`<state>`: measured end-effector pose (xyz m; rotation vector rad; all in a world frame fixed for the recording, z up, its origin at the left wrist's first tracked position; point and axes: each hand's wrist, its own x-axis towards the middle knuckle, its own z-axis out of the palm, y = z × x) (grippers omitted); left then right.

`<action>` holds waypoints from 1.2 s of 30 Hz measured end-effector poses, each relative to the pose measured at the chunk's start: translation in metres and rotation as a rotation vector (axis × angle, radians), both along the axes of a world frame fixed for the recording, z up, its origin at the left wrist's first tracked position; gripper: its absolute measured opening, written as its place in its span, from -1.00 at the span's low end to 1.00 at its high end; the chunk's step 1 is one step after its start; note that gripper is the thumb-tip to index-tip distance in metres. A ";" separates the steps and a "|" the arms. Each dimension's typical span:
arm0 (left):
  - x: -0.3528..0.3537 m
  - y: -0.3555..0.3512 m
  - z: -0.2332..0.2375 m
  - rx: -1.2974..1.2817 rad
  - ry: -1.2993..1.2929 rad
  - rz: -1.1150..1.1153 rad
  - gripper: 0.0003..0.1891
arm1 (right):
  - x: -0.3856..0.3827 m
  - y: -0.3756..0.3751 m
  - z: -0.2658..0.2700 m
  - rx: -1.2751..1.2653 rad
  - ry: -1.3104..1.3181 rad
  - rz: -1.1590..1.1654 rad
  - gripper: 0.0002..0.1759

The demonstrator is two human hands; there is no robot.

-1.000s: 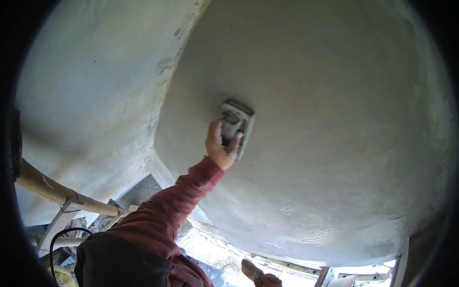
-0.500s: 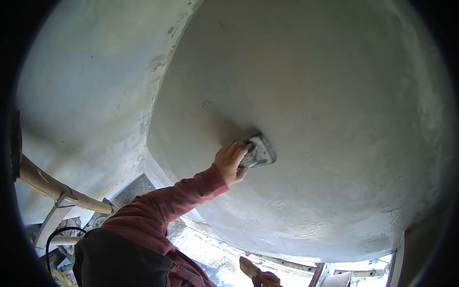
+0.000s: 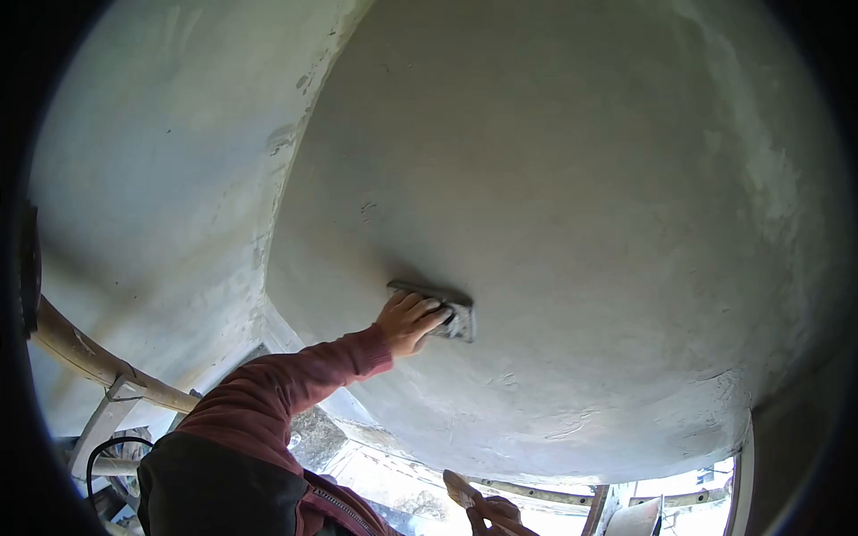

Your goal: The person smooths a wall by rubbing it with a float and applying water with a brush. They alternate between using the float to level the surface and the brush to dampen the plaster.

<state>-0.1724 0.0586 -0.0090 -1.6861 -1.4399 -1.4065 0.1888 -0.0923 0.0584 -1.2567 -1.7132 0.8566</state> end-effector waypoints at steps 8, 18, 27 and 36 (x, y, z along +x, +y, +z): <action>-0.061 0.003 0.098 0.142 0.336 -0.013 -0.60 | 0.014 -0.016 -0.002 0.476 -0.864 -0.031 -0.60; -0.133 0.019 0.255 0.381 -0.262 -0.008 -0.50 | 0.035 -0.042 -0.013 0.069 -0.084 -0.109 -0.87; 0.053 -0.005 -0.083 -0.368 0.096 -0.460 -0.56 | 0.015 -0.041 -0.001 0.061 -0.056 -0.155 -0.63; 0.009 0.008 -0.115 0.200 -1.322 -0.108 -0.50 | 0.035 -0.053 0.004 0.105 -0.752 -0.134 -0.36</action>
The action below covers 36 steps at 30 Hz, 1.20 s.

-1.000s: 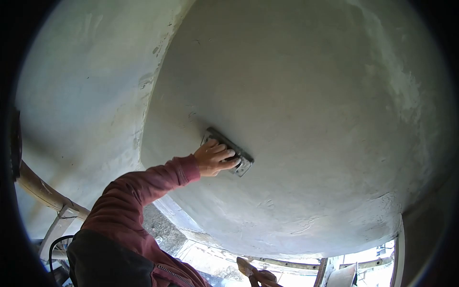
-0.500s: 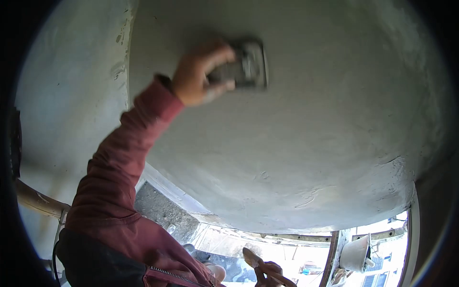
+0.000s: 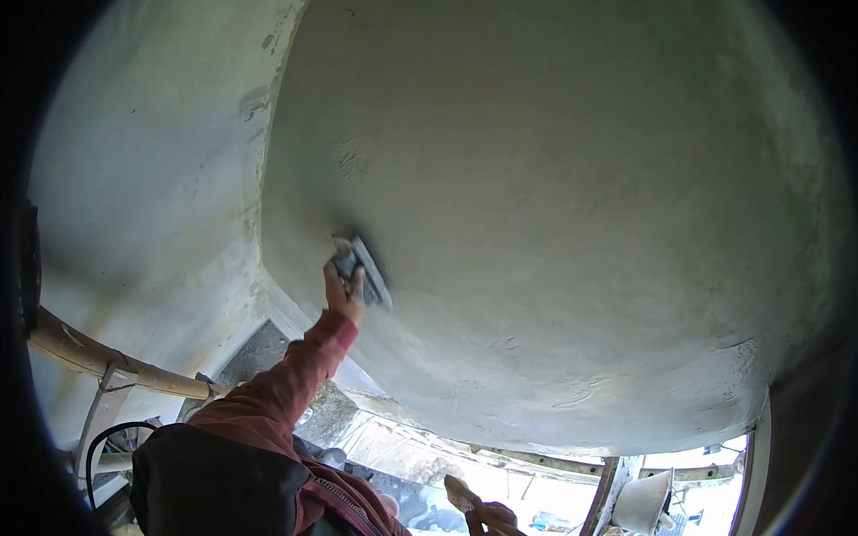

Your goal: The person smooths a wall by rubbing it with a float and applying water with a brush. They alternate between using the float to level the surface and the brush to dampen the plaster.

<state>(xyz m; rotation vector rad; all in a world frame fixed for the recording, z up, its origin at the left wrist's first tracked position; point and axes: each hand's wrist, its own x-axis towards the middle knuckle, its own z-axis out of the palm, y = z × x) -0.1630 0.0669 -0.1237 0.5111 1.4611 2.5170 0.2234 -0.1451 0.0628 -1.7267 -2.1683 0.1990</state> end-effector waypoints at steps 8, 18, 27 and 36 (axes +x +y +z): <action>0.040 0.024 -0.014 -0.257 -0.027 0.072 -0.46 | 0.017 0.026 0.001 -0.015 -0.198 0.016 -0.40; 0.042 0.022 0.025 -0.226 0.116 0.100 -0.46 | 0.038 0.028 0.003 -0.082 -0.443 -0.040 -0.46; -0.019 0.031 0.095 -0.143 0.120 0.286 -0.51 | 0.046 0.021 -0.008 -0.132 -0.585 -0.103 -0.51; -0.059 0.025 0.057 -0.196 -0.407 0.137 -0.48 | 0.045 0.036 -0.009 -0.129 -0.743 -0.121 -0.55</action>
